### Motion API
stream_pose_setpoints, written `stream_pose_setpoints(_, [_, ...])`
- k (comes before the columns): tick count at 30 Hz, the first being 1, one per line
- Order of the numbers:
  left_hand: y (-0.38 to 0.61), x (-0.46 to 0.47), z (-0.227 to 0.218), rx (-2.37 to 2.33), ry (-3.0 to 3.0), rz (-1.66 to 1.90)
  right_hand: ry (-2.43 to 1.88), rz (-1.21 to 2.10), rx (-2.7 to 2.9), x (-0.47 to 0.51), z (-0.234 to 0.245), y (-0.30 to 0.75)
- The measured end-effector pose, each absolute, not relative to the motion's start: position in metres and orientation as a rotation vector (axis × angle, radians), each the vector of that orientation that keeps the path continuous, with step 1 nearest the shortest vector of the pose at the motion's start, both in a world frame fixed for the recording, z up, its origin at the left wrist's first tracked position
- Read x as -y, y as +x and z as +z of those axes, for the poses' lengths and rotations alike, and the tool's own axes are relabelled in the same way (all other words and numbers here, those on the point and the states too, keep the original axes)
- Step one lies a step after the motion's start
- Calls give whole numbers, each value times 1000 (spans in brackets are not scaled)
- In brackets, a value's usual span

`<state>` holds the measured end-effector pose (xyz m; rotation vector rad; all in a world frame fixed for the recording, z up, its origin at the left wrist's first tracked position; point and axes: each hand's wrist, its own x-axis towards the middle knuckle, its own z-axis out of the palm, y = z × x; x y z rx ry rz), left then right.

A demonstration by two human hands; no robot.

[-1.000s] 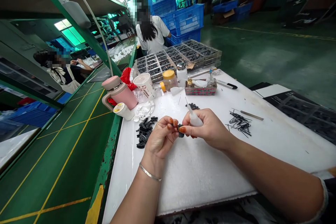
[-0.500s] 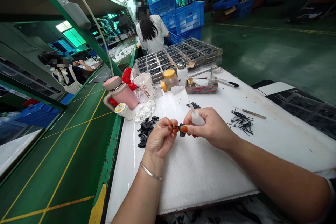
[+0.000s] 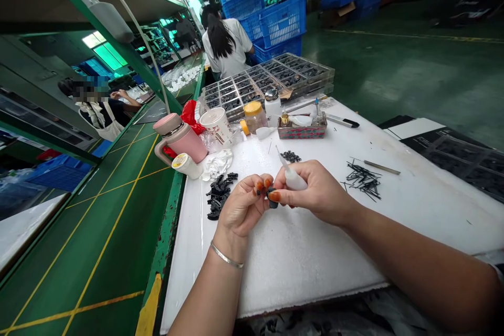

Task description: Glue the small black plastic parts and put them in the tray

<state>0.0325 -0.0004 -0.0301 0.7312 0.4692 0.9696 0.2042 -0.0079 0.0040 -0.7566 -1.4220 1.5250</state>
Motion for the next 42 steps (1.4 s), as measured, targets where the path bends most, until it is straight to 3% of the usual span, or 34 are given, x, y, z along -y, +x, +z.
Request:
stream_pose_setpoints(24, [29,-2,-29,-580,855,986,-941,1488,1509,5,3,206])
stream_pose_setpoints(34, [25,-5,-28,-725,971,966,-908,1922,1172,-4,-8,205])
stream_pose_setpoints(42, [21,-6,-30,-799,894,892,-983,1426,1532,0,-4,204])
